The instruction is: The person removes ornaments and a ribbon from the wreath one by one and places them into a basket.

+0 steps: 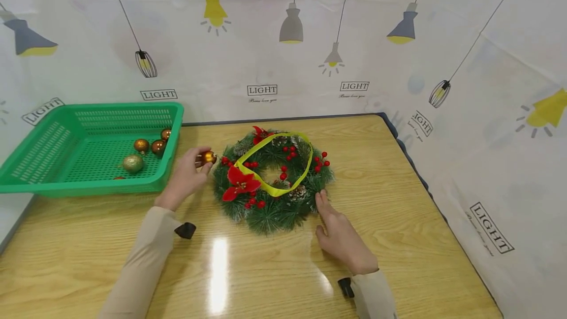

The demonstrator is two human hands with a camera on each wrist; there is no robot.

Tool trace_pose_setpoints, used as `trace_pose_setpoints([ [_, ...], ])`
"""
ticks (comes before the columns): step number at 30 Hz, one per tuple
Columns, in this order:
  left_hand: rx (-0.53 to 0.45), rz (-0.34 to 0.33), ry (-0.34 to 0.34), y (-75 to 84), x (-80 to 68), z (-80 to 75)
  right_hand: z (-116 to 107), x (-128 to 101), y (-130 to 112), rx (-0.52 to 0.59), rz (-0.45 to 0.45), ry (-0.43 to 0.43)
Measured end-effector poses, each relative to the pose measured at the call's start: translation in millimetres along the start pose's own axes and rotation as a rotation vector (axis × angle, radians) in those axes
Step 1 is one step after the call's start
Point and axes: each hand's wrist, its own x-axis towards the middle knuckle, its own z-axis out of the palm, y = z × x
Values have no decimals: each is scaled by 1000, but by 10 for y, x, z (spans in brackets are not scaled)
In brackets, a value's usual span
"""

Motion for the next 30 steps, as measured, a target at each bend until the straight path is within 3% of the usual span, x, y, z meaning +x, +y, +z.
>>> trace_pose_setpoints([
  [13,3,48,16,83,-33,-89,-6,-9,-5,-22,-45,22],
  [22,52,118,96,188,-64,-177,0,-8,-1,-36,-54,38],
  [30,34,130,111,193,-67,-261,11,-4,7,-56,-58,43],
])
